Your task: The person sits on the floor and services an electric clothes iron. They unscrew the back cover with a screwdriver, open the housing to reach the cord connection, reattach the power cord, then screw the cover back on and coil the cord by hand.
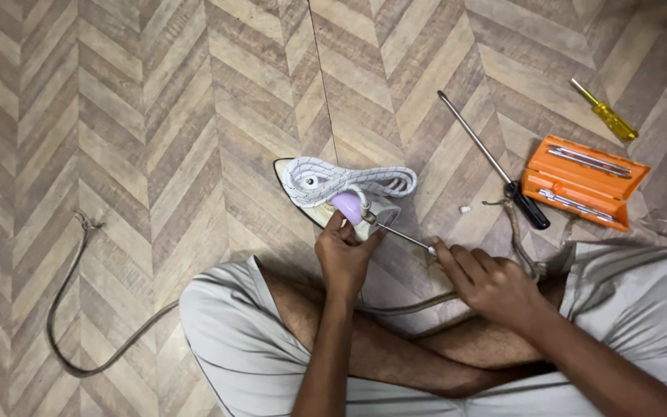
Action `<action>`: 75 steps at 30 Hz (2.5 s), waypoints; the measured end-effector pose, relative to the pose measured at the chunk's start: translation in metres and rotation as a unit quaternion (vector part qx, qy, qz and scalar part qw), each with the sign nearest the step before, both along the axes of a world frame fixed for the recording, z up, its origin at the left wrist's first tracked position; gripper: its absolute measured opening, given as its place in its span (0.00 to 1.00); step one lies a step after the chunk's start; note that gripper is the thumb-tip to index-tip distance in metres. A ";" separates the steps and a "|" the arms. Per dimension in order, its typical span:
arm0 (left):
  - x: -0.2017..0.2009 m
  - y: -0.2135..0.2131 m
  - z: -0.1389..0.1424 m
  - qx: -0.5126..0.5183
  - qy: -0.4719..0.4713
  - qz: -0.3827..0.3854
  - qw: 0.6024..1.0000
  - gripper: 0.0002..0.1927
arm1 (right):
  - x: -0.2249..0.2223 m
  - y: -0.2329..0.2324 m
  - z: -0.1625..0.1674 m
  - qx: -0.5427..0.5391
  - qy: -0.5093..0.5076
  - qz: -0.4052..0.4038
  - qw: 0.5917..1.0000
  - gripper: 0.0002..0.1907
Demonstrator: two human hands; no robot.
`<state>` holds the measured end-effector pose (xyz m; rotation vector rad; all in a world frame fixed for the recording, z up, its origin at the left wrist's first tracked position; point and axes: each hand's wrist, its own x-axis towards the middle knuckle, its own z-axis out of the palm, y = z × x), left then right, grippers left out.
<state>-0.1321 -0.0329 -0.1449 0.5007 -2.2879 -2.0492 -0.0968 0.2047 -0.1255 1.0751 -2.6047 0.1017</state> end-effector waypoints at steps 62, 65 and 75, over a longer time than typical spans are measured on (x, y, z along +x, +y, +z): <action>0.004 -0.018 0.067 0.137 0.023 -0.023 0.990 0.19 | 0.018 0.056 0.031 -0.329 -0.234 -0.269 0.874 0.19; 0.016 -0.028 0.103 0.211 -0.002 0.010 0.977 0.14 | 0.016 0.060 0.018 -0.334 -0.258 -0.328 0.845 0.18; 0.036 -0.026 0.116 0.520 -0.038 0.034 0.853 0.06 | -0.006 0.033 -0.019 -0.160 -0.261 -0.219 0.926 0.16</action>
